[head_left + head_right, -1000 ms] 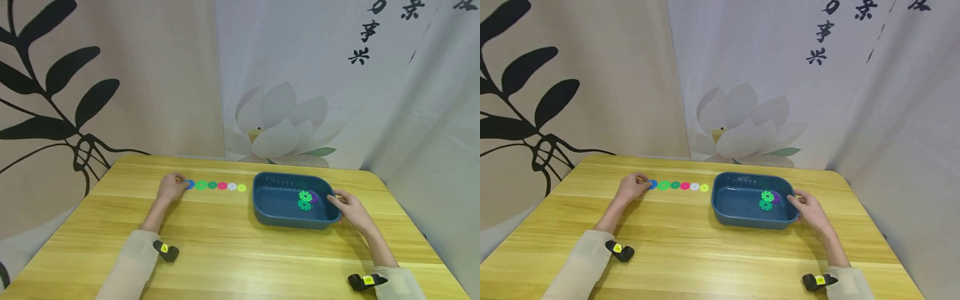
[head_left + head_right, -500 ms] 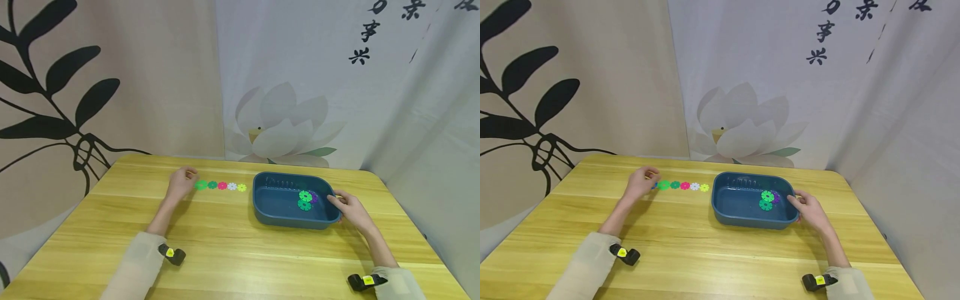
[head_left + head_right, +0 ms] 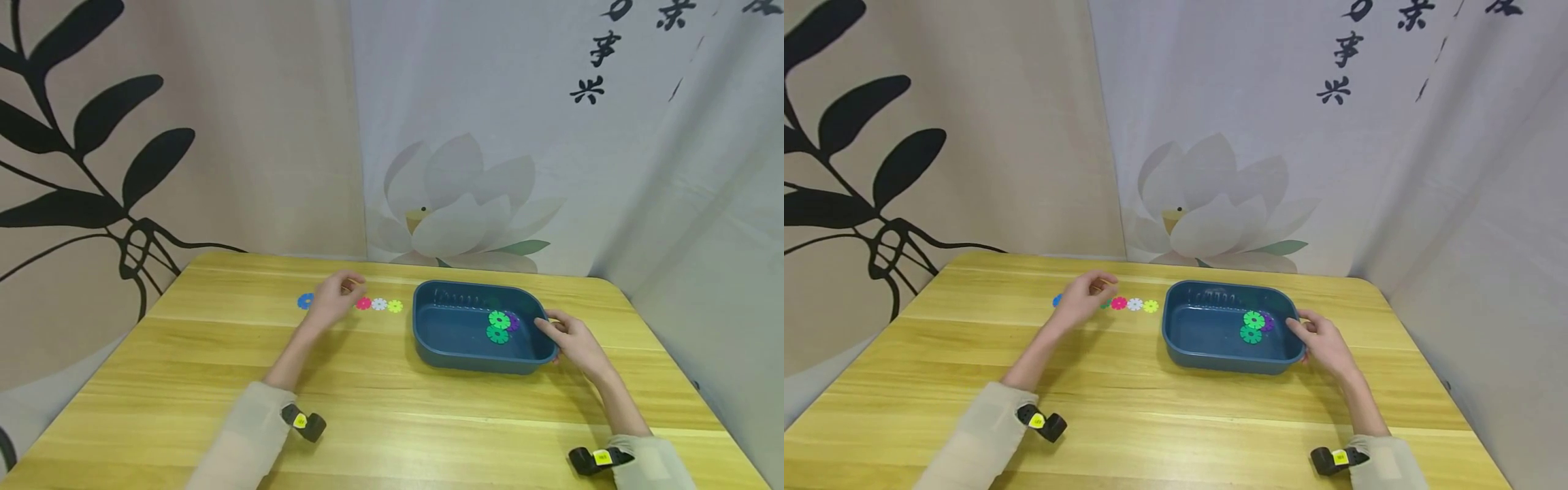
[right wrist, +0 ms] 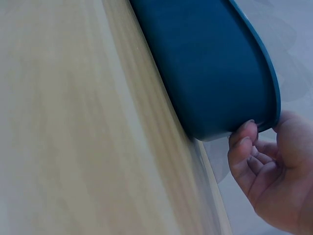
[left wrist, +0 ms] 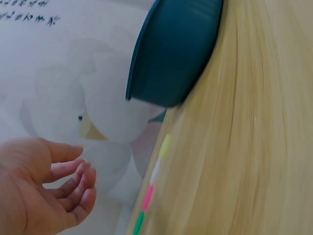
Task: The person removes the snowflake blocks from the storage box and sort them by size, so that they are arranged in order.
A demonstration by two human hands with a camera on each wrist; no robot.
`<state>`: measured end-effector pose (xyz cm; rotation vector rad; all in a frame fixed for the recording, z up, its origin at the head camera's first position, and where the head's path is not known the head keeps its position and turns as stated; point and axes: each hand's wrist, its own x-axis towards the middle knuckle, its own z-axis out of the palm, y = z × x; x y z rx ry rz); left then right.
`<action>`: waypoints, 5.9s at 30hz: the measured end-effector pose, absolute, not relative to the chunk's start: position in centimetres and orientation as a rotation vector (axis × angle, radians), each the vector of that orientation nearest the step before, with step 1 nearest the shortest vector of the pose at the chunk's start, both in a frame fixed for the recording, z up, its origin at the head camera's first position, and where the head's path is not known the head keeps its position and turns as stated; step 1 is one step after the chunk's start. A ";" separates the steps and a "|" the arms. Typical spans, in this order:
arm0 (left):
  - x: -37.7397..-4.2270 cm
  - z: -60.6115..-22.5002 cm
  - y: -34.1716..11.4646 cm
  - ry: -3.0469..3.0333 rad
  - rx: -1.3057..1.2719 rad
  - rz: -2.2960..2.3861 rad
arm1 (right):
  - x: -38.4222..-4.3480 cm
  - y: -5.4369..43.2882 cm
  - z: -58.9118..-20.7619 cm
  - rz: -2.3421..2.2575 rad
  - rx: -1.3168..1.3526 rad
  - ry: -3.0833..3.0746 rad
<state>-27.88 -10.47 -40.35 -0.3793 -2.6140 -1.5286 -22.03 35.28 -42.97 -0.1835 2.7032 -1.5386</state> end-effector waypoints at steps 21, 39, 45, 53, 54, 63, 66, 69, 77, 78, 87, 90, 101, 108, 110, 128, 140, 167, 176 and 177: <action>-26.1 -39.4 -1.5 -2.507 -0.743 -1.634 | -22.0 35.1 -42.8 -1.516 -0.182 2.726; -24.5 -40.5 4.1 -2.529 -0.914 -1.634 | -22.1 35.3 -42.9 -1.518 -0.179 2.720; -24.7 -40.8 5.8 -2.558 -0.936 -1.657 | -22.2 35.3 -42.9 -1.519 -0.181 2.717; -25.0 -41.0 7.6 -2.654 -0.966 -1.618 | -22.2 35.3 -42.9 -1.516 -0.185 2.723; -25.0 -41.0 7.8 -2.665 -0.970 -1.615 | -22.1 35.3 -42.9 -1.516 -0.186 2.723; -25.7 -41.2 9.8 -2.797 -1.025 -1.548 | -22.1 35.2 -42.8 -1.524 -0.184 2.714; -25.9 -41.4 10.4 -2.856 -1.037 -1.501 | -22.1 35.2 -42.9 -1.529 -0.186 2.708; -26.0 -41.4 10.7 -2.915 -1.048 -1.439 | -22.1 35.1 -42.9 -1.530 -0.190 2.708; -25.9 -41.8 10.9 -3.025 -1.069 -1.280 | -22.2 34.9 -42.9 -1.521 -0.202 2.719; -25.9 -41.8 10.9 -3.029 -1.059 -1.275 | -22.2 34.9 -42.9 -1.520 -0.203 2.721; -26.0 -41.8 11.1 -3.142 -0.888 -1.136 | -22.1 35.0 -42.9 -1.514 -0.197 2.734; -26.0 -41.7 11.4 -3.188 -0.795 -1.076 | -22.1 35.0 -42.8 -1.515 -0.196 2.736; -25.9 -41.6 11.4 -3.217 -0.653 -0.991 | -22.0 35.1 -42.7 -1.482 -0.190 2.755; -26.1 -41.7 11.3 -3.034 -0.706 -1.143 | -22.0 35.1 -42.7 -1.497 -0.191 2.745; -26.1 -41.6 11.2 -2.962 -0.723 -1.212 | -22.0 35.1 -42.8 -1.503 -0.191 2.740; -25.3 -40.3 9.1 -2.552 -0.679 -1.648 | -22.0 35.2 -42.9 -1.514 -0.165 2.730; -25.2 -40.0 6.0 -2.419 -0.706 -1.714 | -22.0 35.2 -42.9 -1.527 -0.170 2.719; -26.7 -39.4 -2.0 -2.344 -0.529 -1.824 | -22.0 35.1 -42.7 -1.507 -0.164 2.727; -27.3 -40.0 -5.1 -2.358 -0.480 -1.760 | -21.9 35.1 -42.8 -1.500 -0.161 2.739; -27.4 -40.1 -5.5 -2.360 -0.471 -1.758 | -21.9 35.2 -42.8 -1.500 -0.161 2.738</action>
